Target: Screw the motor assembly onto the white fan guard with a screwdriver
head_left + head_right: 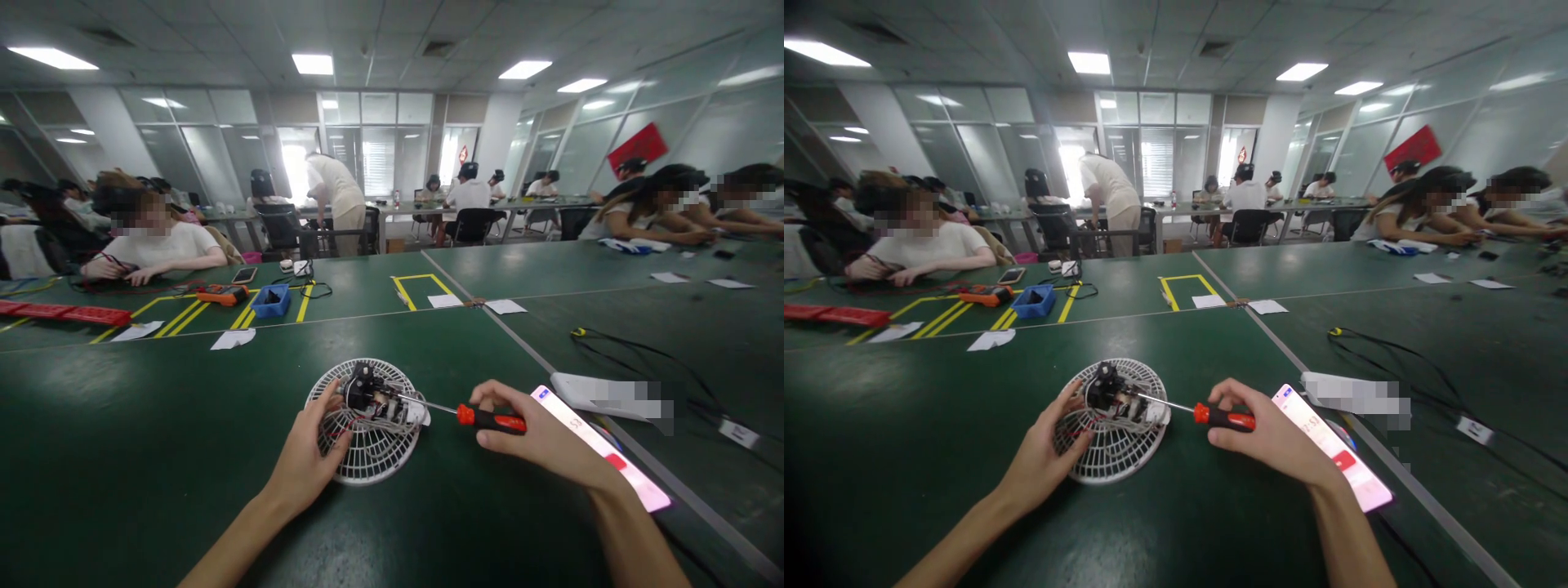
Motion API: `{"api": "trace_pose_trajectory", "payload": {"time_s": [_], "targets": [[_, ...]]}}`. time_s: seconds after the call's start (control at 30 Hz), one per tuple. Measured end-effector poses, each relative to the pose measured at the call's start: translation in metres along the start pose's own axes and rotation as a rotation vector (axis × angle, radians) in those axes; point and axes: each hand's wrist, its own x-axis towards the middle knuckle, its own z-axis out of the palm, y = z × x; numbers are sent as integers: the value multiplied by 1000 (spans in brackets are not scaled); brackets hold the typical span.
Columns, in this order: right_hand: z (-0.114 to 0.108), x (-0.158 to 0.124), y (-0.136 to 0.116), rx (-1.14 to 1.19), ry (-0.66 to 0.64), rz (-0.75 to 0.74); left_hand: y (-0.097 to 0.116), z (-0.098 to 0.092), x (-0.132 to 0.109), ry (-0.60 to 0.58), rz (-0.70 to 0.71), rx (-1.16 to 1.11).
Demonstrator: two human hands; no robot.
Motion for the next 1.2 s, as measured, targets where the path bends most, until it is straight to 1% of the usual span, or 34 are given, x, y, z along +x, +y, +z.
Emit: {"api": "trace_pose_trajectory", "payload": {"time_s": [0.07,0.17,0.3,0.43,0.53,0.63,0.73,0.87,1.03,1.13,1.2], "targets": [[1,0,0,-20,20,-6,-2,0,-7,-1,8,25],[2,1,2,-32,23,30,-4,2,-14,9,33,58],[2,3,2,-27,53,69,-5,3,-18,46,41,62],[4,4,-1,14,74,46,-8,3,-20,84,59,46],[8,5,-5,61,68,33,-14,-1,-24,97,37,67],[10,6,-9,81,54,40,-22,-5,-27,87,29,79],[10,5,-12,62,70,39,-28,-8,-28,68,43,84],[7,3,-12,45,77,56,-30,-8,-28,68,53,70],[9,4,-5,124,-4,121,-27,-5,-28,75,14,-1],[12,8,5,188,12,138,-25,-2,-29,78,-11,-26],[14,11,11,210,28,145,-24,0,-30,71,-3,-31]]}}
